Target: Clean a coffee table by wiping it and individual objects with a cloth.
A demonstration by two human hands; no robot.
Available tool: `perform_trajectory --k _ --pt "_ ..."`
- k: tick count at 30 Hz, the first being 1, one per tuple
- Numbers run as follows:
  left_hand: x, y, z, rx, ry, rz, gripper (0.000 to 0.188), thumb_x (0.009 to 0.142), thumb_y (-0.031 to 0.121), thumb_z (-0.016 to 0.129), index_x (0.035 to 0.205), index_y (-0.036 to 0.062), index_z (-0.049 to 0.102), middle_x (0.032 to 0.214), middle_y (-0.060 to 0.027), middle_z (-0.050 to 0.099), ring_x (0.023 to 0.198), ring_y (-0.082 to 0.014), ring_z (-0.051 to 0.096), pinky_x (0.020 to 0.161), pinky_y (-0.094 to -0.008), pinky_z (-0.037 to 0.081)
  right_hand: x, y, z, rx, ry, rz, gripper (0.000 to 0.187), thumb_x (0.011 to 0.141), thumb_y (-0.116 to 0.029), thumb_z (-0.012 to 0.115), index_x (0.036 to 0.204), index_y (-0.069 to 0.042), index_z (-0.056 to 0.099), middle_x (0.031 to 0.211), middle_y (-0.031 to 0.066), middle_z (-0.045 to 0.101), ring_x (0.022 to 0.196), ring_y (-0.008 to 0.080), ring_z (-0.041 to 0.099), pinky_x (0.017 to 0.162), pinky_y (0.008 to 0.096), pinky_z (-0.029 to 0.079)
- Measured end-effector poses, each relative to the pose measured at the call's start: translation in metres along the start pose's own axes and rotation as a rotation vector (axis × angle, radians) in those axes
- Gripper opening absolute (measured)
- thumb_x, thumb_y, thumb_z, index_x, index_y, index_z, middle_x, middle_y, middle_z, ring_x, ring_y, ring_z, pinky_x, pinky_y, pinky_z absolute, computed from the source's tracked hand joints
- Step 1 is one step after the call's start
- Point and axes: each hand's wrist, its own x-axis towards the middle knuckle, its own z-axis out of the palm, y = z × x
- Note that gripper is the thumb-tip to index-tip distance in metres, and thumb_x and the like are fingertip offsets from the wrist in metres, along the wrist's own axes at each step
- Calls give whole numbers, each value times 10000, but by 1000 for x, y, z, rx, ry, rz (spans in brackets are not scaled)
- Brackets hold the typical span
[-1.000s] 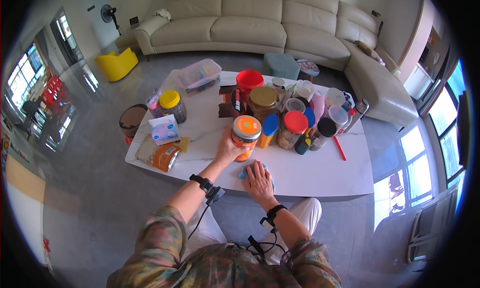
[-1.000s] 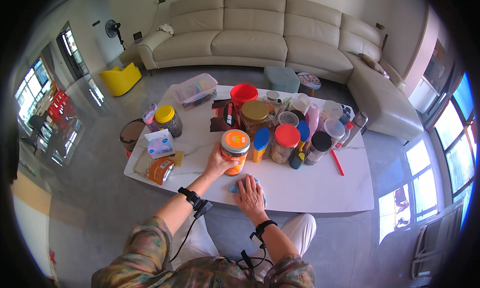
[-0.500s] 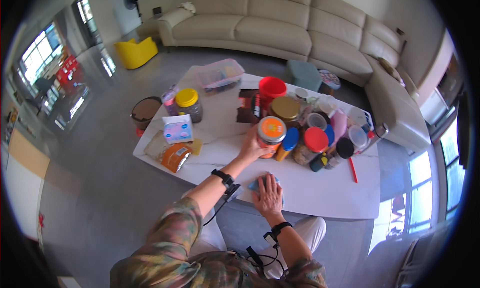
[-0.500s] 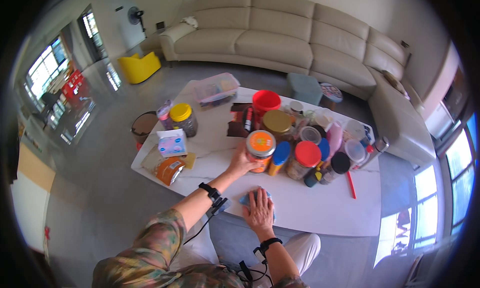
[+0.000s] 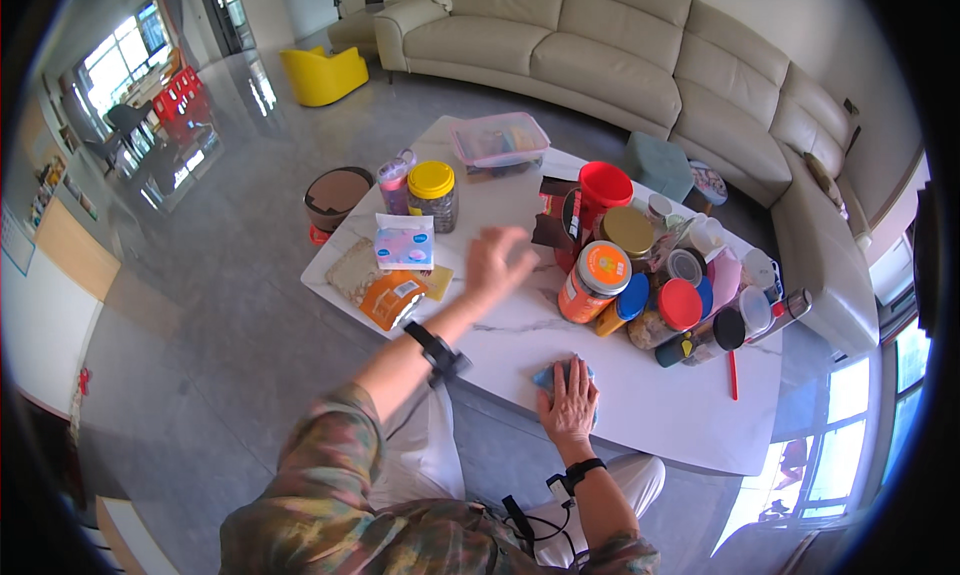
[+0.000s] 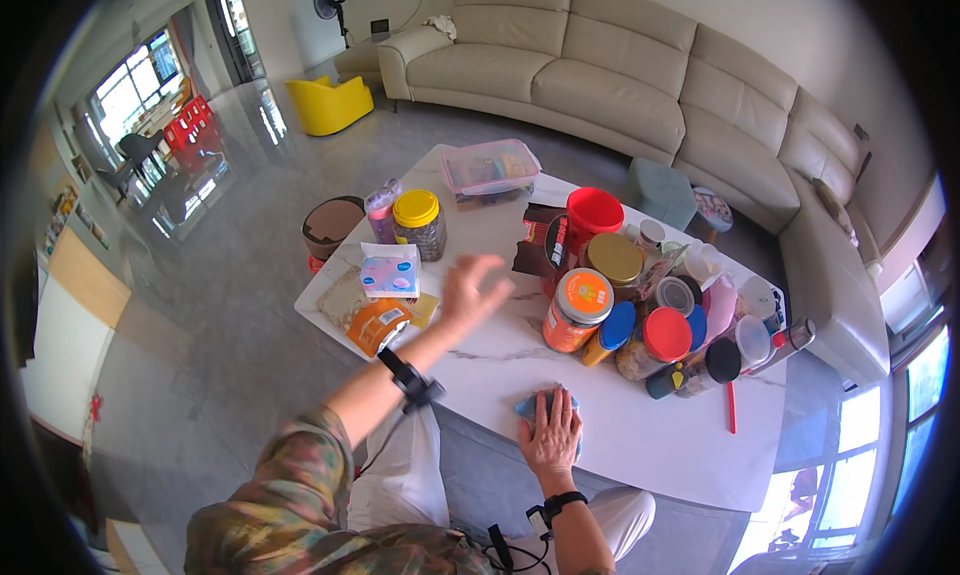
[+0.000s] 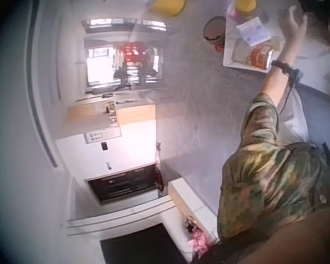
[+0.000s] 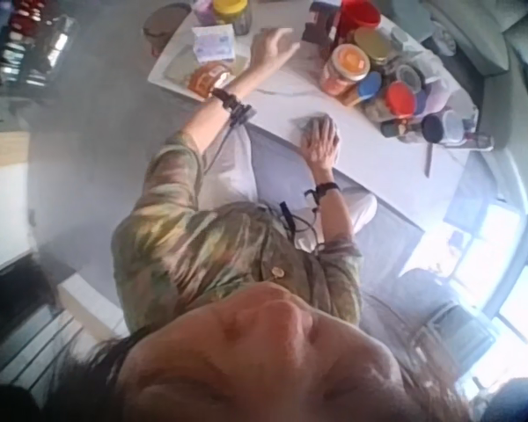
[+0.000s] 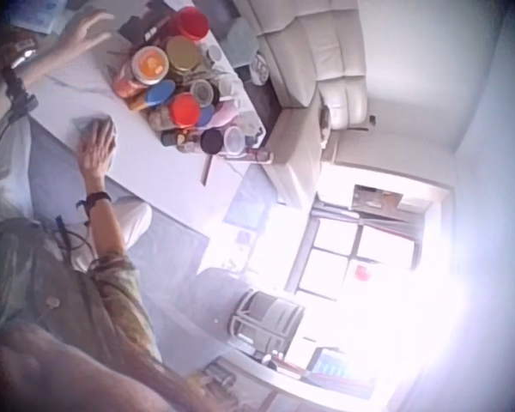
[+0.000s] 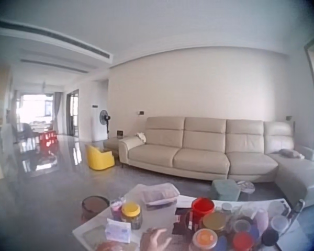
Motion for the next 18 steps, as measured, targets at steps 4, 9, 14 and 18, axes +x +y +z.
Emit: perform_trajectory --k 4,9,14,18 --pt "63 -105 -79 578 218 -95 507 790 348 754 1196 97 581 1171 -157 612 1095 -362 589 881 -468 484 5 -10 1 9 -12 -27 631 896 -385 581 1428 -63 477 1536 231 374 1442 389 322 1105 543 286" --pt "94 -127 -84 735 -72 -509 705 766 487 772 1318 114 544 1267 -155 551 1200 -345 546 976 -474 478 4 -6 0 4 -22 -20 637 892 -378 585 1433 -63 470 1541 229 366 1445 387 318 1099 541 289" --pt "98 -124 -71 950 -228 -478 831 745 564 775 1398 139 485 1310 -166 515 1230 -363 513 997 -473 461 4 -5 -1 4 -30 -20 647 884 -371 595 1440 -66 465 1547 226 357 1442 386 324 1098 542 290" --pt "96 -124 -71 866 -164 -496 800 705 545 805 1339 172 492 1231 -182 526 1204 -380 502 973 -492 455 6 -6 -3 -4 -5 -39 654 878 -357 607 1443 -63 461 1544 232 357 1433 390 332 1088 540 297"
